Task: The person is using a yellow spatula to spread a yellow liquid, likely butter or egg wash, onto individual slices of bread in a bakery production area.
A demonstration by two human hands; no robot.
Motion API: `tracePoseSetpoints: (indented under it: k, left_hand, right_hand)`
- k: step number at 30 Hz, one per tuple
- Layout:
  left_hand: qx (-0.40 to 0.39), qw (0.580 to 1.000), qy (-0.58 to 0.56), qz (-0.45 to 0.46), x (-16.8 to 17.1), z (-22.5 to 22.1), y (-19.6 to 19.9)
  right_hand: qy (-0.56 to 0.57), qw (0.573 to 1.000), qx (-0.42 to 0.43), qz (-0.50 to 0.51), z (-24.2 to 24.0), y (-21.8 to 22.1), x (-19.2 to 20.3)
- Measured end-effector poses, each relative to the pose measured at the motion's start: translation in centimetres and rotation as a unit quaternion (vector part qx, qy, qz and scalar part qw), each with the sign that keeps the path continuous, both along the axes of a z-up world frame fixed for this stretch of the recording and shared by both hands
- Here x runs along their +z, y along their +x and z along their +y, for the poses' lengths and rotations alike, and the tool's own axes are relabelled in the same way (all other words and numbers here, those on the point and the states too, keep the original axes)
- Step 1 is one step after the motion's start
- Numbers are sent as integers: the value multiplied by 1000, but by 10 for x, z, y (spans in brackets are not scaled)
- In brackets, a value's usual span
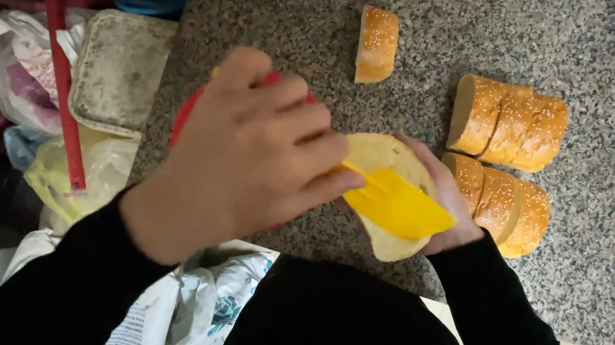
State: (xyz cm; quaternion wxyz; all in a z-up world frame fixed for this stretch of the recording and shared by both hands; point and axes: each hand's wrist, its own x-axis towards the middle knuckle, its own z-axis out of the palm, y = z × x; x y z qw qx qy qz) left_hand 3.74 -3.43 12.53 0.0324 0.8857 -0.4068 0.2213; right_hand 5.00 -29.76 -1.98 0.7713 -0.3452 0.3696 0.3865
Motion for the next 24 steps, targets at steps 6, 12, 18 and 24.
tracePoseSetpoints:
  k: [6, 12, 18, 24]
  left_hand:
    - [88, 993, -79, -10, -3, 7, -1]
    - [269, 881, -44, 387, -13, 22, -22]
    - [204, 920, -118, 313, -18, -1, -31]
    - [258, 947, -96, 165, -34, 17, -20]
  right_hand:
    - [-26, 997, -22, -69, -1, -2, 19]
    - [-49, 989, -75, -115, -27, -2, 10]
    - [-39, 983, -93, -154, -27, -8, 6]
    - [-45, 975, -132, -173, -34, -12, 4]
